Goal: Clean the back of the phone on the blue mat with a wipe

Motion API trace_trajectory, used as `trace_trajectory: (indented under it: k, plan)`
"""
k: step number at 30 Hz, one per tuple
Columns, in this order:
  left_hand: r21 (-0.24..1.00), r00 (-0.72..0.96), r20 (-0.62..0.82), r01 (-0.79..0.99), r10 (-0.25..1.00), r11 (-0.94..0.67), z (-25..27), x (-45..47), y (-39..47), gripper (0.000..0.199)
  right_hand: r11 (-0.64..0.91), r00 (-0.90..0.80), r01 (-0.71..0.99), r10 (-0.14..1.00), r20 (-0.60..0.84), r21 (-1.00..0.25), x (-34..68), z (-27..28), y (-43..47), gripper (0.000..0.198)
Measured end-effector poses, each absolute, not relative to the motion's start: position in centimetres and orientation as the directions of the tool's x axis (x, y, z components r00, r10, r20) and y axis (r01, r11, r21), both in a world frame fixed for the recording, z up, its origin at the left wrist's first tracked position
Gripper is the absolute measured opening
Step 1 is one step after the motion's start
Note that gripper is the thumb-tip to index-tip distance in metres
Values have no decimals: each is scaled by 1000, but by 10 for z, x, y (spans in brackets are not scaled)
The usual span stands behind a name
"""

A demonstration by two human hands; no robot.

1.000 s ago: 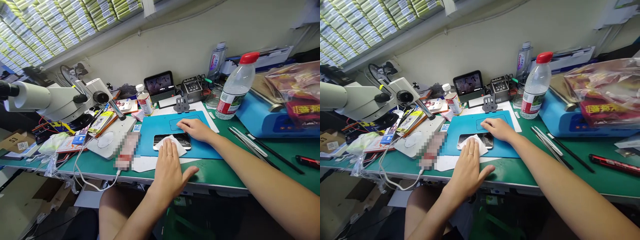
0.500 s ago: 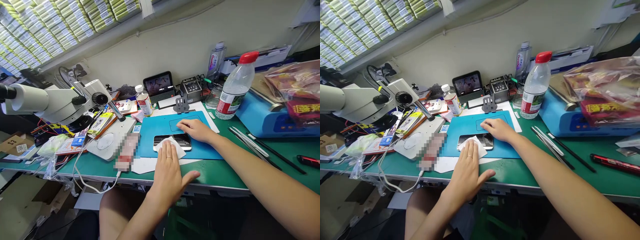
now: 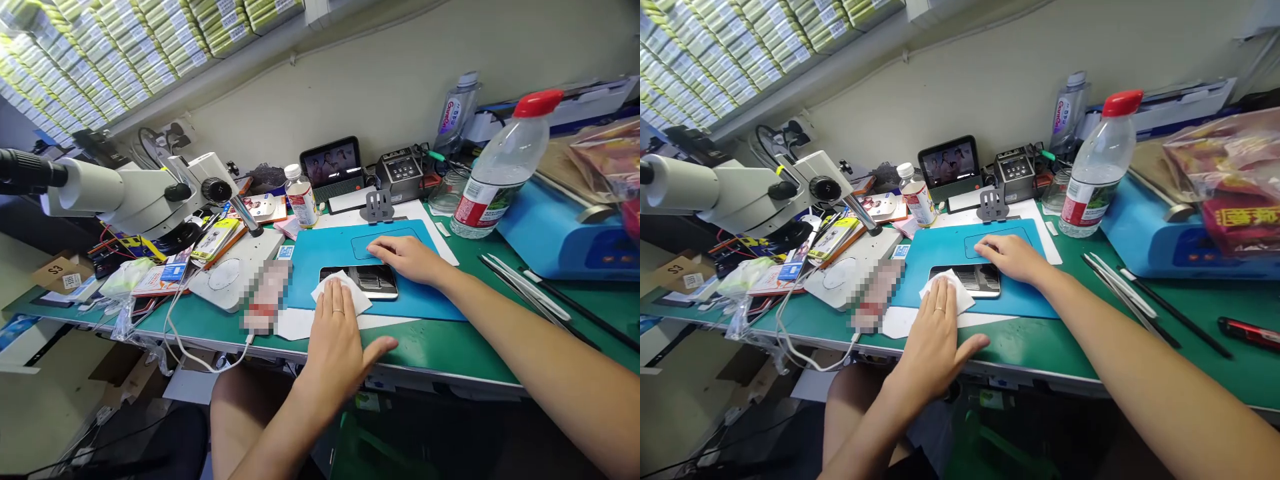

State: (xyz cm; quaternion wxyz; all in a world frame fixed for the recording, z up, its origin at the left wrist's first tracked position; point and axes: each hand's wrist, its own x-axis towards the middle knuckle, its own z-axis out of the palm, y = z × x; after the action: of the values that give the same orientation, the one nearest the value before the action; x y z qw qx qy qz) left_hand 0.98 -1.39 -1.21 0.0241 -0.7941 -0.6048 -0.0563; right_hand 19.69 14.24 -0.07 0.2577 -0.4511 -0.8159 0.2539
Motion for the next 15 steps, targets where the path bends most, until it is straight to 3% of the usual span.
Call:
trace_trajectory:
  k: [4, 10, 15]
  plan:
    - [43, 301, 98, 951, 949, -306, -11, 0, -16, 102, 476, -470, 600, 860, 198, -643, 197, 0, 143, 43]
    - [58, 209, 68, 975, 976, -213, 2, -1, 25, 100, 445, -450, 623, 877, 170, -643, 198, -1, 143, 43]
    - [42, 221, 54, 974, 974, -224, -4, -3, -8, 105, 440, -453, 631, 878, 157, -639, 198, -2, 143, 43]
